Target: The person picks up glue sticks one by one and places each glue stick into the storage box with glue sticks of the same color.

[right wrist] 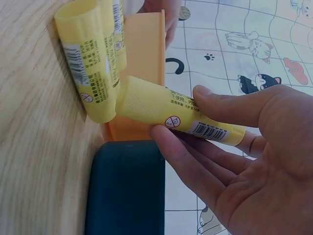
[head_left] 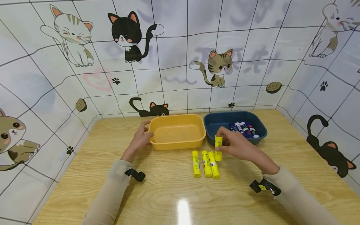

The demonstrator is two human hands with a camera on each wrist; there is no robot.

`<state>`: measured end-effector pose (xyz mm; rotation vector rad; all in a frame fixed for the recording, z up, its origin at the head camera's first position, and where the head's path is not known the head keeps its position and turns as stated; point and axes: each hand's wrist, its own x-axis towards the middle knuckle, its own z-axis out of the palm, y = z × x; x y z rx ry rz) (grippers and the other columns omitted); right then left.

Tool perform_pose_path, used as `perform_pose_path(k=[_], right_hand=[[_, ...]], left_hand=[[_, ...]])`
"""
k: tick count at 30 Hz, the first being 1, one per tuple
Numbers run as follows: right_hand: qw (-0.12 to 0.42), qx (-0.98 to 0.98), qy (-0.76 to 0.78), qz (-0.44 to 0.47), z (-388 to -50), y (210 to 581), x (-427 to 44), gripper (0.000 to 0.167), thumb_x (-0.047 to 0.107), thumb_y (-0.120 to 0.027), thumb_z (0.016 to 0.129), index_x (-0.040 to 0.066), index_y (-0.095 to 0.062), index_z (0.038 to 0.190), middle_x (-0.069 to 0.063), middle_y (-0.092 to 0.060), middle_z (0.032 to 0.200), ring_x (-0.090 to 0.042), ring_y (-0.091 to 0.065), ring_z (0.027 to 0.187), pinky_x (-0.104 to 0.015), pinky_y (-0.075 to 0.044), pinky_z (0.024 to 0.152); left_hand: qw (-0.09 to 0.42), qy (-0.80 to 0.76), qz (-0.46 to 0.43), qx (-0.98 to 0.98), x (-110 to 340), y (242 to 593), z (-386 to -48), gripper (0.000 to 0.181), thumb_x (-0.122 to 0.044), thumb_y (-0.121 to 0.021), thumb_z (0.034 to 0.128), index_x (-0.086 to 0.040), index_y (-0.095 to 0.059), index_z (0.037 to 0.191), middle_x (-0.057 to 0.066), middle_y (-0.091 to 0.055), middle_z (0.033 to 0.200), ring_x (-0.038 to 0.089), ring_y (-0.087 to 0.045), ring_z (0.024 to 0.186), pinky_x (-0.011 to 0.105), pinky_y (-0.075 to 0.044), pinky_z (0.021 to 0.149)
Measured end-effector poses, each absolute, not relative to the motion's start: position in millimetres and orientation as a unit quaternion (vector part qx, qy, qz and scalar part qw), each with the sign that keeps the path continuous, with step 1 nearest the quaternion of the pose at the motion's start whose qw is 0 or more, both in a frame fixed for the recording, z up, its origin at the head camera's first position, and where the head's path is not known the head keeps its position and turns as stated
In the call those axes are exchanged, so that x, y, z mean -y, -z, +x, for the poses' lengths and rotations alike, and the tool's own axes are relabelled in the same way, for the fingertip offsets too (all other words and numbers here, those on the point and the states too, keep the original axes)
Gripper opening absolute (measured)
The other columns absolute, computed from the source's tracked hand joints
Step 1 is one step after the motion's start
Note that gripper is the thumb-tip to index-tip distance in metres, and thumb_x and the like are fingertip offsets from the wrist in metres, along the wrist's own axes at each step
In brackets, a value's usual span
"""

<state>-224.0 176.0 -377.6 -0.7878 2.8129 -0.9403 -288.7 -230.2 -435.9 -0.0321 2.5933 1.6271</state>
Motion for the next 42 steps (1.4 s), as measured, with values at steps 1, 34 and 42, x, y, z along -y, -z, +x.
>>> perform_pose_path(k=[1,34,42], right_hand=[[0.035,-0.916,0.307,-0.257,-224,377,-175,0.036,0.013,-0.079,0.089,0.011,-0.052,0.113,-0.003,-0.075,0.092,-0.012,-0.066,0.077,-0.03,-0.054,0.067],[0.115,-0.877,0.37,-0.284,-323,337,-117,0.037,0.009,-0.076,0.092,0.003,-0.046,0.114,-0.022,-0.076,0.105,-0.032,-0.076,0.087,-0.05,-0.063,0.083],[0.122,-0.896,0.338,-0.261,-349,348,-105,0.037,0.008,-0.078,0.09,0.003,-0.051,0.114,-0.02,-0.072,0.105,-0.028,-0.075,0.085,-0.039,-0.065,0.077]], left_hand=[[0.039,-0.53,-0.01,-0.847,230,436,-289,0.066,-0.012,-0.051,0.1007,-0.02,-0.027,0.162,0.024,-0.045,0.152,0.04,-0.064,0.117,0.038,-0.064,0.079],[0.04,-0.528,-0.016,-0.848,232,439,-293,0.065,-0.013,-0.051,0.1014,-0.022,-0.027,0.161,0.024,-0.044,0.154,0.039,-0.061,0.122,0.035,-0.063,0.081],[0.038,-0.53,-0.016,-0.847,232,440,-292,0.065,-0.013,-0.052,0.1013,-0.022,-0.028,0.161,0.024,-0.046,0.151,0.038,-0.063,0.118,0.032,-0.062,0.077]])
